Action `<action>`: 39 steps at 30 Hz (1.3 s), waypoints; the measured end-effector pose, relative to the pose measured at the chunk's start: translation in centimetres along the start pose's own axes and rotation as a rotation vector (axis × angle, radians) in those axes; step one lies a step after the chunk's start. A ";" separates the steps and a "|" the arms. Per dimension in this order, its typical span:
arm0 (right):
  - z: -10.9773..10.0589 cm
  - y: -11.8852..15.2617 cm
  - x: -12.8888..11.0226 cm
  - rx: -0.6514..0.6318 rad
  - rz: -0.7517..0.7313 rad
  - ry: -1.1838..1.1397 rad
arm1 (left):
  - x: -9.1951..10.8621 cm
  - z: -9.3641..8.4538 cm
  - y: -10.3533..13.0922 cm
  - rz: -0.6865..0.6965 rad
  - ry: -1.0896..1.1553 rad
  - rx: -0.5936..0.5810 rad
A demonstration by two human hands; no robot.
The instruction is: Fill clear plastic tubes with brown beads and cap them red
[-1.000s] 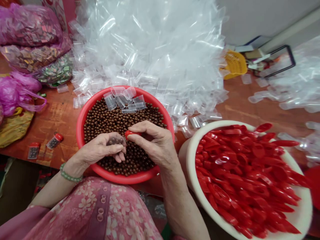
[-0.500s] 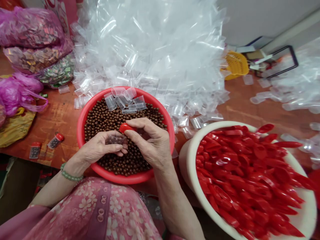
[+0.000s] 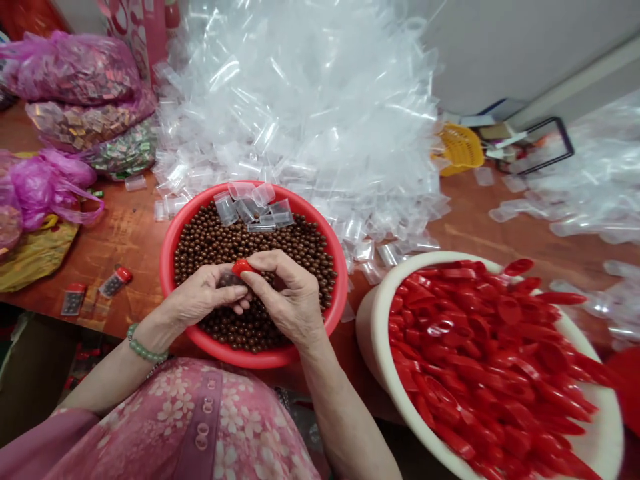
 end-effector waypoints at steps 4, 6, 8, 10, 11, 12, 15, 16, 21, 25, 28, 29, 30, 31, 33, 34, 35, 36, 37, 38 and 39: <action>-0.2 0.3 -0.1 0.006 0.001 0.000 | -0.1 -0.1 0.0 0.001 -0.035 -0.058; -0.2 0.3 -0.2 0.046 0.015 -0.013 | -0.1 -0.2 -0.2 0.006 -0.048 -0.087; -0.2 0.3 -0.3 0.088 0.027 -0.036 | -0.1 -0.2 -0.4 0.017 -0.062 -0.114; -0.1 0.1 -0.3 0.113 0.026 -0.051 | -0.1 -0.3 -0.5 0.024 -0.076 -0.131; -0.1 0.1 -0.3 0.119 0.021 -0.047 | -0.1 -0.3 -0.5 0.024 -0.083 -0.133; -0.1 0.0 -0.2 0.123 0.013 -0.041 | -0.1 -0.3 -0.5 0.019 -0.089 -0.131; -0.4 -0.2 -0.1 0.162 -0.007 -0.054 | 0.0 -0.2 -0.4 -0.010 -0.084 -0.115; -0.5 -0.2 -0.1 0.178 -0.006 -0.067 | 0.0 -0.2 -0.3 -0.019 -0.078 -0.107; -0.1 -0.3 -0.3 0.089 -0.021 -0.039 | -0.1 -0.2 -0.4 0.008 -0.088 -0.115; 0.1 -0.2 -0.5 0.013 -0.033 0.008 | -0.1 -0.3 -0.4 0.008 -0.119 -0.092; -0.3 -0.2 -0.6 -0.061 -0.032 0.017 | -0.1 -0.2 -0.3 -0.017 -0.113 -0.094; -0.5 -0.1 -0.6 -0.095 -0.030 0.020 | 0.0 -0.2 -0.2 -0.027 -0.113 -0.103; -0.7 -0.1 -0.5 -0.130 -0.025 0.028 | 0.0 -0.1 -0.2 -0.036 -0.113 -0.111; -0.8 -0.1 -0.5 -0.163 -0.016 0.039 | 0.0 -0.1 -0.2 -0.044 -0.114 -0.119; -1.1 -0.1 -0.4 -0.209 0.000 0.071 | 0.0 -0.1 -0.1 -0.058 -0.111 -0.127; -1.2 0.0 -0.4 -0.228 0.002 0.093 | 0.0 -0.1 -0.1 -0.063 -0.108 -0.129; -1.2 0.0 -0.4 -0.240 -0.003 0.120 | 0.0 -0.1 -0.1 -0.067 -0.103 -0.131; -1.2 0.1 -0.4 -0.245 -0.016 0.152 | -0.1 -0.2 -0.1 -0.068 -0.091 -0.132; -1.2 0.2 -0.4 -0.247 -0.035 0.190 | -0.1 -0.2 -0.1 -0.066 -0.077 -0.135; -1.1 0.3 -0.5 -0.253 -0.055 0.239 | -0.2 -0.2 0.0 -0.060 -0.058 -0.133; -0.9 0.5 -0.6 -0.260 -0.072 0.299 | -0.2 -0.3 0.0 -0.050 -0.031 -0.127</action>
Point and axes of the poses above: each hand's wrist, its own y-axis away from the middle knuckle, its own z-axis out of the palm, x = y × z, the point moved 1 cm from there along -y, towards the middle knuckle, and after that the axes turned 14 degrees about -x, right-handed, at the moved point
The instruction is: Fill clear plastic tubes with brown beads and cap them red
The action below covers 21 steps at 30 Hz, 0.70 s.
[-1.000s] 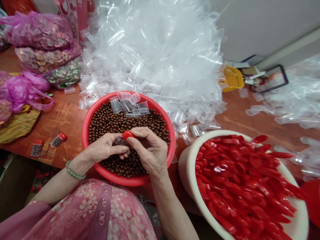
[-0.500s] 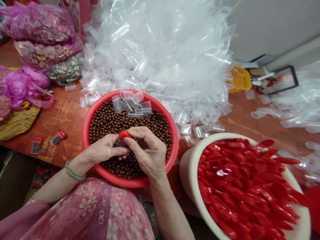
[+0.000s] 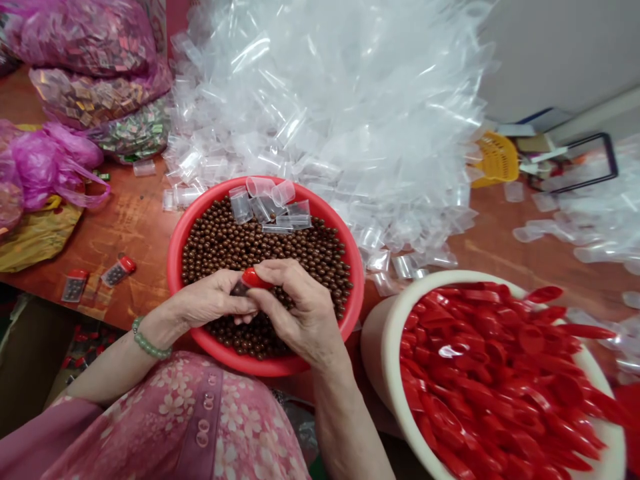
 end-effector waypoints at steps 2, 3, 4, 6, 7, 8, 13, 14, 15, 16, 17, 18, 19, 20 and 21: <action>0.4 0.2 -0.4 -0.031 -0.013 0.143 | -0.1 0.0 0.1 0.016 0.080 0.001; 0.6 0.3 -0.6 -0.055 -0.013 0.222 | -0.1 0.0 0.0 0.017 0.132 -0.004; 0.8 0.3 -0.8 -0.077 -0.012 0.302 | -0.1 0.0 0.0 0.012 0.188 -0.010; 1.2 0.2 -0.9 -0.078 -0.023 0.453 | 0.0 0.0 -0.1 -0.002 0.285 -0.008; 1.4 0.1 -1.0 -0.062 -0.038 0.514 | 0.0 0.0 -0.2 -0.005 0.312 0.004; 1.5 0.1 -0.9 -0.040 -0.059 0.562 | 0.0 0.0 -0.2 -0.006 0.326 0.016; 2.0 -0.3 -0.5 0.047 -0.141 0.598 | 0.2 0.0 -0.3 -0.009 0.317 -0.040; 2.0 -0.4 -0.5 0.063 -0.148 0.594 | 0.2 0.0 -0.2 -0.008 0.319 -0.055; 2.0 -0.4 -0.5 0.079 -0.157 0.590 | 0.1 0.0 -0.2 -0.008 0.322 -0.065; 2.1 -0.5 -0.5 0.091 -0.166 0.587 | 0.1 0.0 -0.2 -0.008 0.328 -0.072; 2.0 -0.6 -0.5 0.097 -0.172 0.581 | 0.1 0.0 -0.2 -0.008 0.335 -0.074; 2.0 -0.6 -0.5 0.100 -0.178 0.570 | 0.1 0.0 -0.2 -0.004 0.346 -0.072; 1.9 -0.7 -0.5 0.101 -0.180 0.556 | 0.2 0.0 -0.3 0.003 0.358 -0.064; 1.8 -0.8 -0.5 0.097 -0.175 0.538 | 0.3 -0.1 -0.3 0.003 0.375 -0.059; 1.7 -0.8 -0.5 0.090 -0.167 0.519 | 0.4 -0.1 -0.4 -0.007 0.394 -0.055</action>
Point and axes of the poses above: each hand's wrist, its own y-axis away from the middle knuckle, its own z-axis out of the palm, x = y × z, the point moved 1 cm from there along -y, towards the middle knuckle, and after that the axes turned 14 degrees about -x, right-handed, at the moved point
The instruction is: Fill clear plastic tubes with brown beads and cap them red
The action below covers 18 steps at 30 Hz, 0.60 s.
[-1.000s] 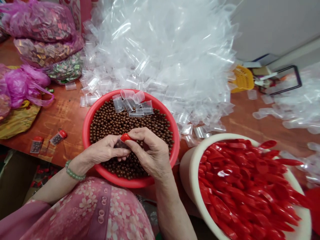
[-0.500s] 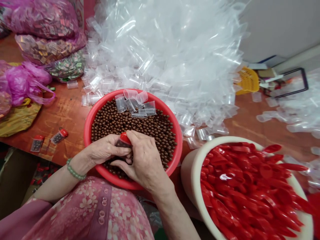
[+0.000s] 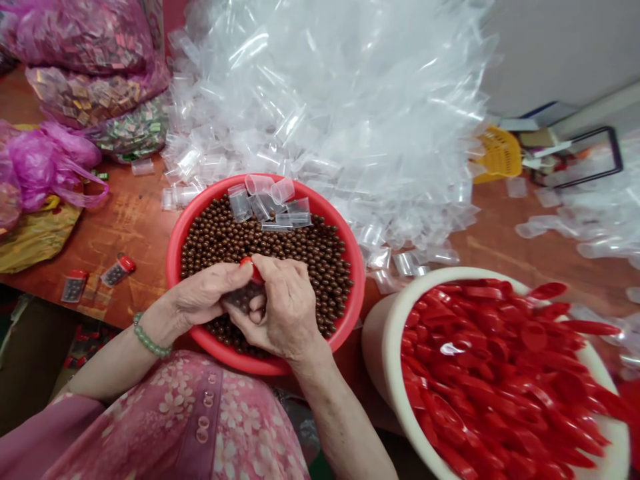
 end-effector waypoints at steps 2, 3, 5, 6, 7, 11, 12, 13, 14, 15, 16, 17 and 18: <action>-0.2 -0.1 0.1 -0.040 0.007 -0.045 | 0.3 -0.1 -0.2 -0.035 0.046 0.021; -0.2 -0.1 0.2 -0.071 0.010 -0.070 | 0.4 -0.1 -0.3 -0.061 0.067 0.035; -0.3 -0.1 0.2 -0.123 0.025 -0.125 | 0.4 -0.2 -0.6 -0.088 0.102 0.077; -0.3 -0.1 0.2 -0.136 0.036 -0.146 | 0.3 -0.1 -0.7 -0.083 0.117 0.099; -0.2 -0.1 0.2 -0.140 0.046 -0.157 | 0.1 0.0 -0.9 -0.066 0.132 0.118; 0.0 0.0 -0.1 -0.123 0.043 -0.120 | -0.7 0.6 -1.3 0.056 0.141 0.228; 0.1 0.0 -0.2 -0.119 0.038 -0.108 | -0.9 0.7 -1.3 0.080 0.122 0.259; 0.2 0.1 -0.2 -0.111 0.032 -0.102 | -1.0 0.8 -1.4 0.095 0.096 0.290; 0.2 0.1 -0.2 -0.099 0.023 -0.099 | -1.2 0.9 -1.5 0.103 0.065 0.317; 0.3 0.2 -0.3 -0.085 0.009 -0.096 | -1.3 0.9 -1.5 0.103 0.029 0.342; 0.3 0.2 -0.3 -0.069 -0.007 -0.092 | -1.4 0.9 -1.4 0.096 -0.013 0.367; 0.3 0.2 -0.5 -0.057 -0.023 -0.087 | -1.5 0.8 -1.3 0.093 -0.062 0.406; 0.2 0.1 -0.7 -0.058 -0.034 -0.082 | -1.6 0.8 -1.0 0.083 -0.115 0.442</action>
Point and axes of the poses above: each hand's wrist, its own y-axis away from the middle knuckle, its own z-axis out of the palm, x = y × z, the point moved 1 cm from there along -y, towards the middle knuckle, and after that the axes turned 14 degrees about -x, right-handed, at the moved point
